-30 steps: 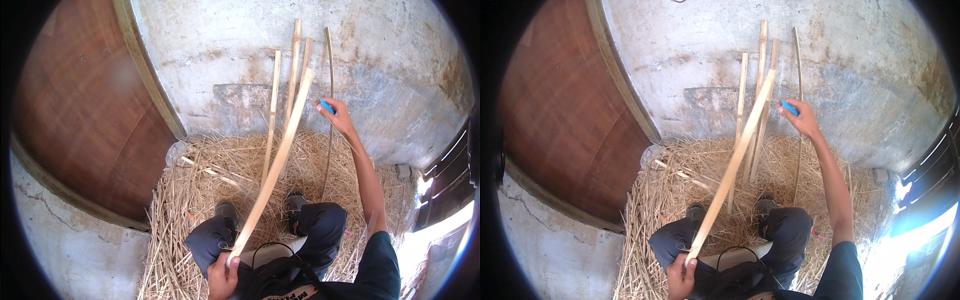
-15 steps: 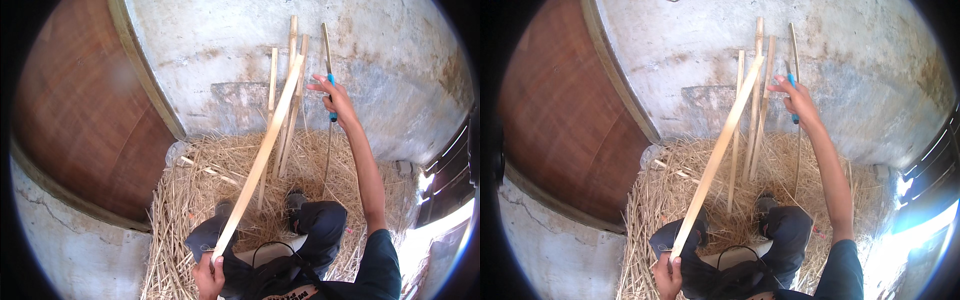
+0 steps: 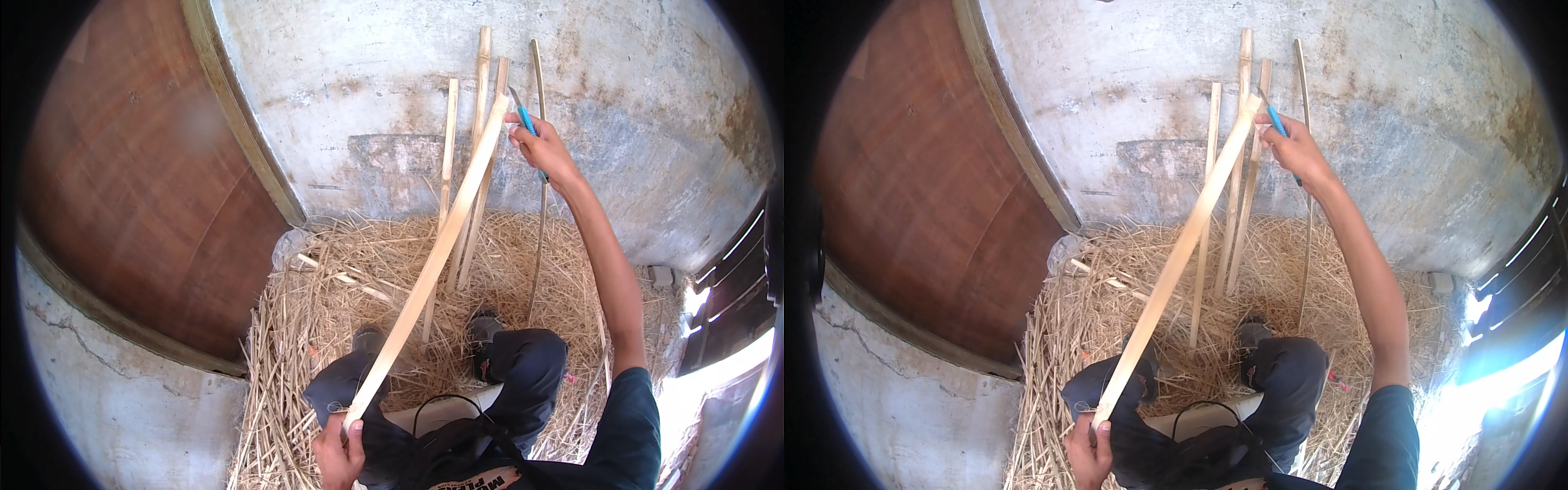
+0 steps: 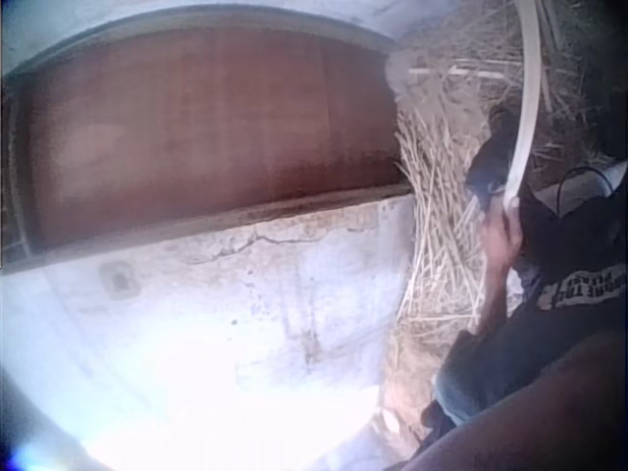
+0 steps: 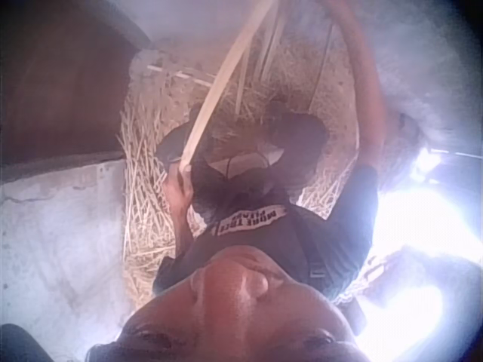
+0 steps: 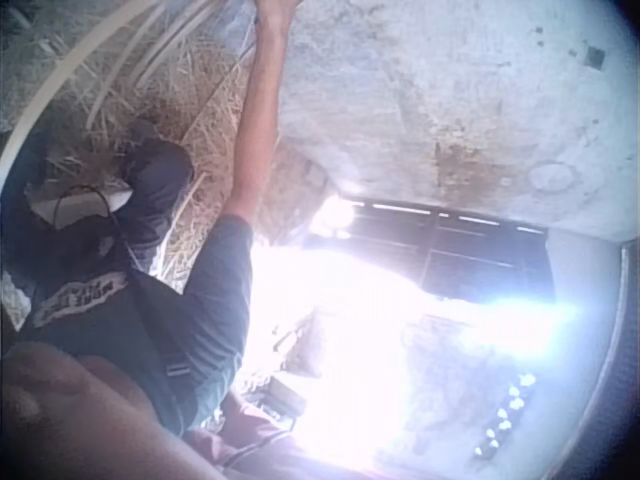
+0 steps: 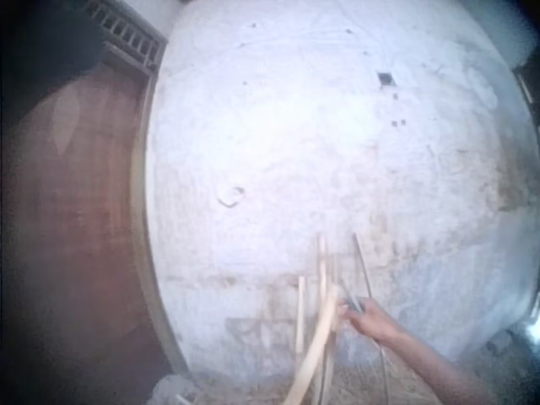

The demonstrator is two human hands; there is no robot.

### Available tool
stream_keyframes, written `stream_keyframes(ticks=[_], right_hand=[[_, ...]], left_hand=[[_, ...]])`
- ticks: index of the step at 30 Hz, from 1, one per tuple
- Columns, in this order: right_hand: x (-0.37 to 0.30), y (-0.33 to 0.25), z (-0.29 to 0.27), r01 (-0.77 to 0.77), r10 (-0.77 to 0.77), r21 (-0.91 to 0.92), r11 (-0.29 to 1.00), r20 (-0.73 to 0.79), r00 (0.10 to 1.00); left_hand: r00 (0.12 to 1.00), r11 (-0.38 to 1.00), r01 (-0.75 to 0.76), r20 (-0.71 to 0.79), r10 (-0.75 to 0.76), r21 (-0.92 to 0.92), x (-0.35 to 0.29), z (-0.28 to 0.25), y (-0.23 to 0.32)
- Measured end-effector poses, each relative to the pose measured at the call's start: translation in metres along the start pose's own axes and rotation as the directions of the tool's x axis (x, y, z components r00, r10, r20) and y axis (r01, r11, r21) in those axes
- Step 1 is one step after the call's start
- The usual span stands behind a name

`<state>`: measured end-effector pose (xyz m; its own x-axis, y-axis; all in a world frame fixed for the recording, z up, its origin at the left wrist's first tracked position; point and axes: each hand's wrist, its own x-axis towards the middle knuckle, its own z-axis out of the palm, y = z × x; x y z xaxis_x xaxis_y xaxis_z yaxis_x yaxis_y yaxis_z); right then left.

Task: The person sits on a straw-covered floor and uses a utility knife to shave the surface of long bamboo strips. They hold the strips in their left hand and scrape the knife along the length of the wood to remove the outer layer, occasionally rotating the strip to work on different sides.

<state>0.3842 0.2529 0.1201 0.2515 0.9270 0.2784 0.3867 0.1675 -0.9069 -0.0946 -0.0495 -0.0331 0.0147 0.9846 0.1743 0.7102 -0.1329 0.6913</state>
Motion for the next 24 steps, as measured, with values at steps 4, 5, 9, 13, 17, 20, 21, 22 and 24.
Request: stream_keyframes(ticks=[4, 5, 9, 13, 17, 20, 21, 22, 24], right_hand=[[0.023, 0.039, -0.025, 0.4, -0.435, -0.414, 0.818, 0.012, 0.9], [0.024, 0.04, -0.027, 0.444, -0.48, -0.483, 0.755, 0.055, 0.876], [0.005, 0.002, -0.033, 0.363, -0.298, -0.617, 0.699, 0.21, 0.931], [0.001, 0.004, -0.041, 0.334, -0.293, -0.633, 0.698, 0.173, 0.94], [0.002, 0.028, -0.041, 0.416, -0.529, -0.637, 0.649, 0.015, 0.849], [-0.009, 0.024, -0.033, 0.378, -0.549, -0.638, 0.67, -0.083, 0.832], [-0.023, 0.011, -0.02, 0.348, -0.477, -0.537, 0.768, -0.117, 0.871], [-0.039, -0.002, -0.009, 0.309, -0.4, -0.43, 0.848, -0.138, 0.906], [-0.081, -0.012, -0.01, 0.233, -0.265, -0.234, 0.944, -0.113, 0.958]], left_hand=[[0.998, 1.0, 0.008, 0.061, -0.008, 0.0, 0.002, -0.005, -0.01], [0.997, 1.0, 0.01, 0.072, -0.01, -0.001, 0.002, -0.007, -0.013], [0.999, 0.999, -0.04, -0.019, 0.04, 0.012, 0.005, -0.021, -0.011], [0.999, 0.998, 0.036, -0.025, -0.037, -0.051, 0.006, -0.027, -0.014], [0.999, 0.998, 0.032, -0.03, -0.034, -0.049, 0.012, -0.021, -0.011], [0.999, 0.998, 0.039, -0.003, -0.039, -0.055, 0.017, -0.018, 0.006], [0.999, 0.997, 0.051, 0.003, -0.051, -0.049, 0.016, -0.017, 0.012], [0.991, 0.961, 0.127, -0.001, -0.131, -0.244, 0.014, -0.006, 0.009], [0.991, 0.947, 0.131, 0.061, -0.118, -0.293, 0.026, 0.006, 0.016]])
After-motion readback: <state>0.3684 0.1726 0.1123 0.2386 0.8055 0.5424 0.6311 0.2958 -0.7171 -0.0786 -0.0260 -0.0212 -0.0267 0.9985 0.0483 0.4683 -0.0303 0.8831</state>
